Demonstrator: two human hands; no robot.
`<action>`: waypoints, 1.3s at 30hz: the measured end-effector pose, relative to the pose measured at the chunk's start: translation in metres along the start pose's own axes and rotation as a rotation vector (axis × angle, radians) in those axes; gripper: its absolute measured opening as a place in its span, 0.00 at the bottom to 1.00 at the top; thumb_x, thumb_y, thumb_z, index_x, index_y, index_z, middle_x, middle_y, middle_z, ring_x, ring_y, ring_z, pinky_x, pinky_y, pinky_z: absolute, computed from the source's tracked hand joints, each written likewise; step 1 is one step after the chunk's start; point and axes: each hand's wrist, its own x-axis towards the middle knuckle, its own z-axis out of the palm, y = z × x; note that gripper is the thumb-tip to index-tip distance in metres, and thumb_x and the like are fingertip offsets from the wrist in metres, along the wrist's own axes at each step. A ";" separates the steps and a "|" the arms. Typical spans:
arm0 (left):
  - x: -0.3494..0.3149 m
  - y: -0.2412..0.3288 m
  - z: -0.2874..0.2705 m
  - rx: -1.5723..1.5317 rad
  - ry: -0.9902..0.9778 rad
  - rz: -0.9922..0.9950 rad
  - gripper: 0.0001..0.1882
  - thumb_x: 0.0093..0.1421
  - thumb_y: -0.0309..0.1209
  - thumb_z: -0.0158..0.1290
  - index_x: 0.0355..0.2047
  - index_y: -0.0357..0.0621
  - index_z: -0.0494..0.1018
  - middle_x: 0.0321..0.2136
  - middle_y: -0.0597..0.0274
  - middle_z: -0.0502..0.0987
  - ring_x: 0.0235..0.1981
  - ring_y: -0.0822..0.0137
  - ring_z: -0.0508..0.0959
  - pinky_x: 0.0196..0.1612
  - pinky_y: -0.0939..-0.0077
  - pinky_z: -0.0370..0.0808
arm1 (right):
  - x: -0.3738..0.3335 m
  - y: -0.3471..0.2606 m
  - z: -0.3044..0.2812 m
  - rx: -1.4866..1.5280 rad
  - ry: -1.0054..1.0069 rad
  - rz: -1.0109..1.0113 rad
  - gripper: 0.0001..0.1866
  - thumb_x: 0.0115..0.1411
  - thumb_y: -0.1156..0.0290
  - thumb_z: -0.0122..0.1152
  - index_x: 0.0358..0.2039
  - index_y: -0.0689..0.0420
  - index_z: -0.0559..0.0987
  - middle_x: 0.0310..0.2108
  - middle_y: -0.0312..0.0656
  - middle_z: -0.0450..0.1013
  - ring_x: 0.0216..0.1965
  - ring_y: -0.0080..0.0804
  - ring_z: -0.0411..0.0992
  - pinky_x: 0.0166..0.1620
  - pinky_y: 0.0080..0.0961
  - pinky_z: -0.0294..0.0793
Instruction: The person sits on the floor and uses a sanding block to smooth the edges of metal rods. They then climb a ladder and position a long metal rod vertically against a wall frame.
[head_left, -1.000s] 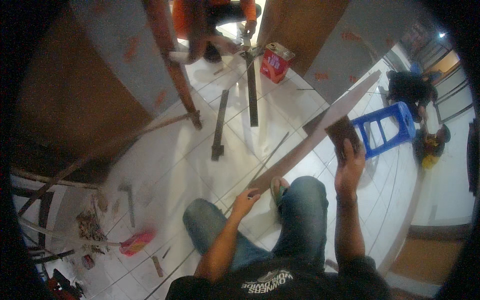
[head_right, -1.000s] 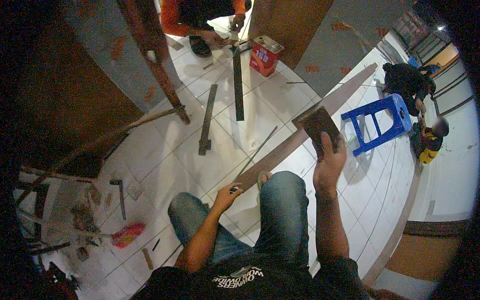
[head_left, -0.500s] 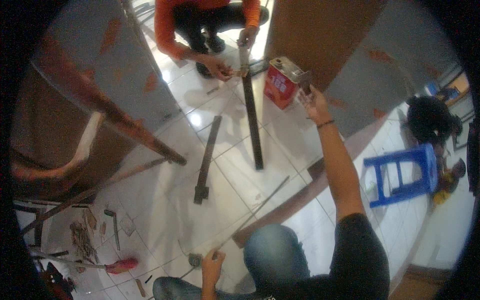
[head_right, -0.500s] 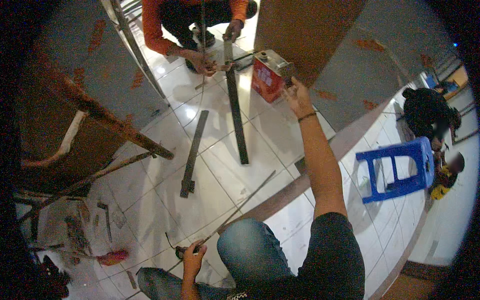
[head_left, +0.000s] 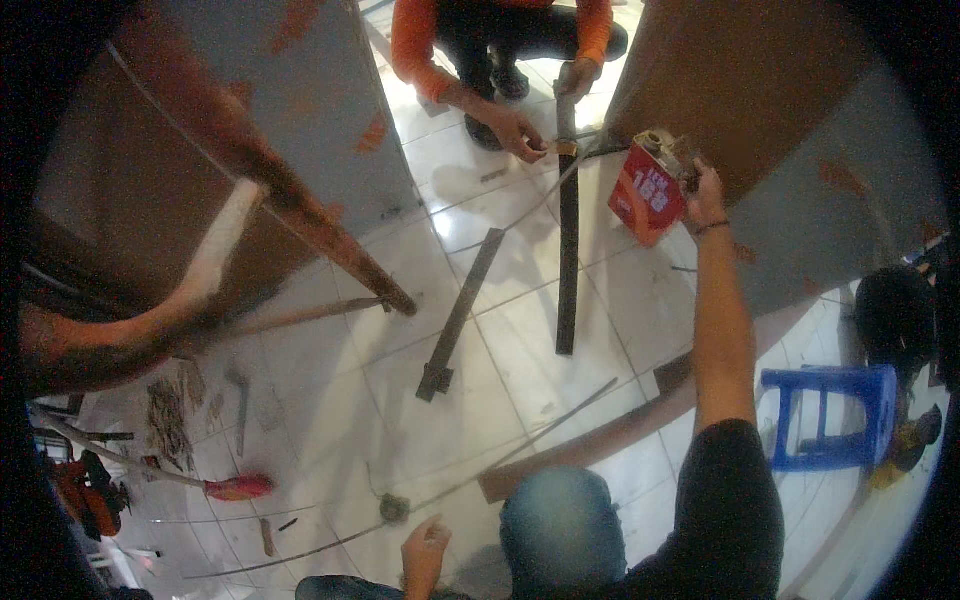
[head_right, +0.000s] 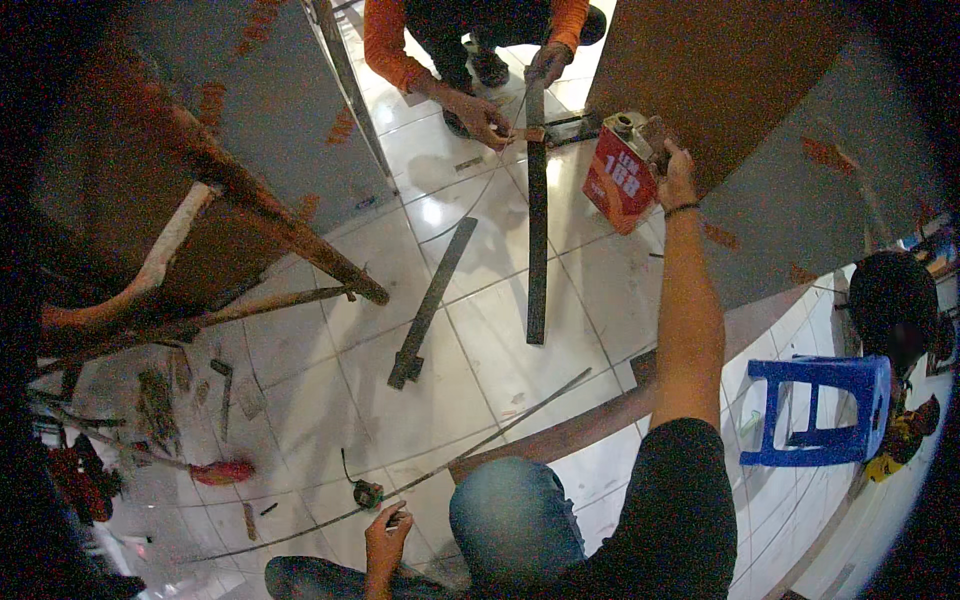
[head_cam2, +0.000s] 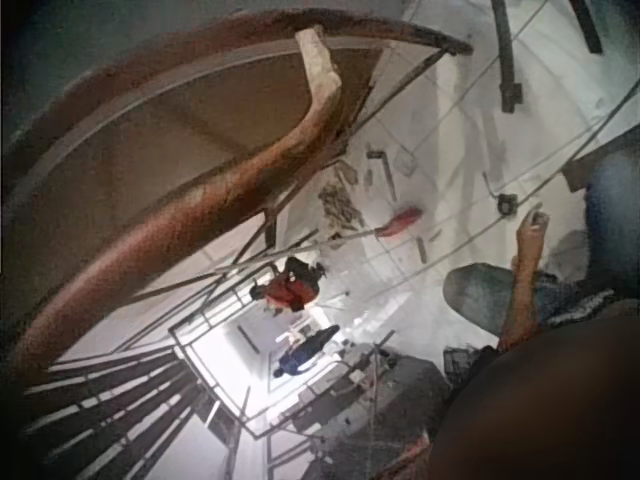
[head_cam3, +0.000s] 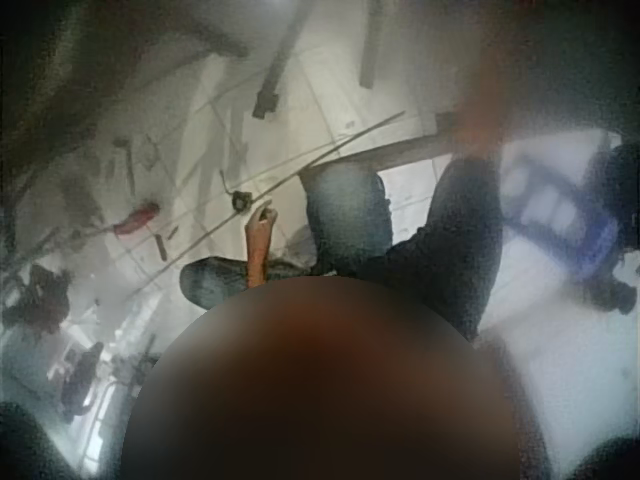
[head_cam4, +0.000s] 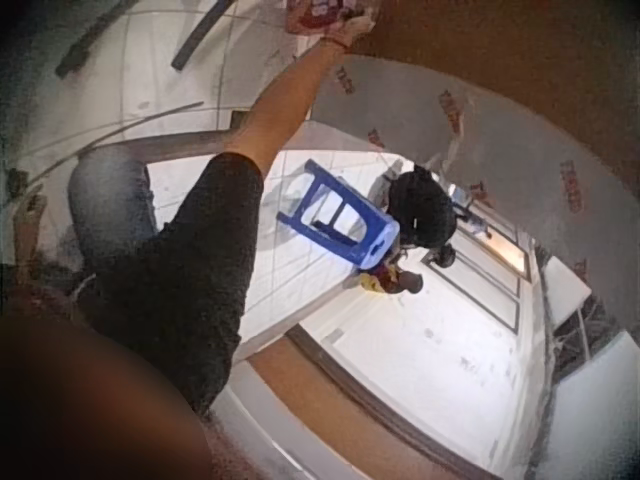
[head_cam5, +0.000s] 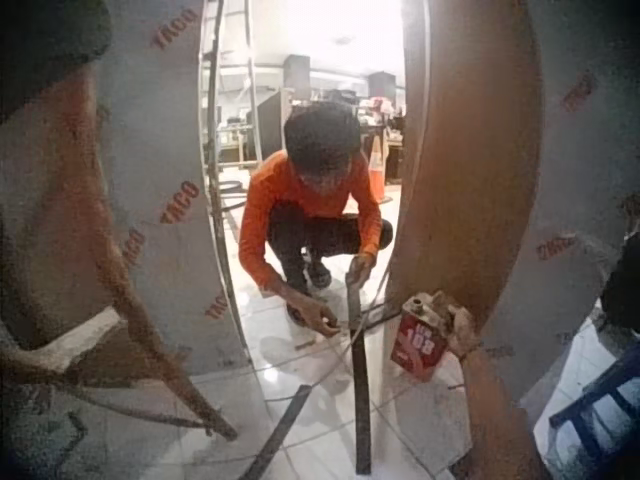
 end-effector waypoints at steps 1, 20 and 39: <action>-0.005 0.000 -0.005 -0.026 0.001 -0.006 0.19 0.59 0.32 0.57 0.50 0.39 0.74 0.37 0.52 0.80 0.40 0.64 0.79 0.42 0.67 0.78 | -0.019 -0.014 0.002 -0.044 -0.032 -0.021 0.09 0.63 0.65 0.53 0.38 0.55 0.74 0.33 0.38 0.73 0.29 0.31 0.70 0.34 0.29 0.74; -0.035 0.136 -0.054 -1.039 -1.278 0.159 0.44 0.59 0.65 0.41 0.66 0.47 0.51 0.64 0.43 0.55 0.65 0.38 0.53 0.60 0.28 0.53 | -0.514 -0.160 0.145 -0.730 -1.094 -0.431 0.26 0.65 0.54 0.52 0.55 0.59 0.66 0.46 0.49 0.73 0.46 0.37 0.73 0.51 0.34 0.72; -0.022 0.153 -0.178 -1.520 -0.363 0.479 0.46 0.60 0.67 0.35 0.68 0.49 0.48 0.67 0.54 0.51 0.66 0.50 0.54 0.66 0.49 0.54 | -0.694 -0.158 0.156 -0.034 -0.163 -0.106 0.18 0.65 0.60 0.55 0.46 0.63 0.69 0.31 0.39 0.72 0.27 0.21 0.70 0.28 0.19 0.69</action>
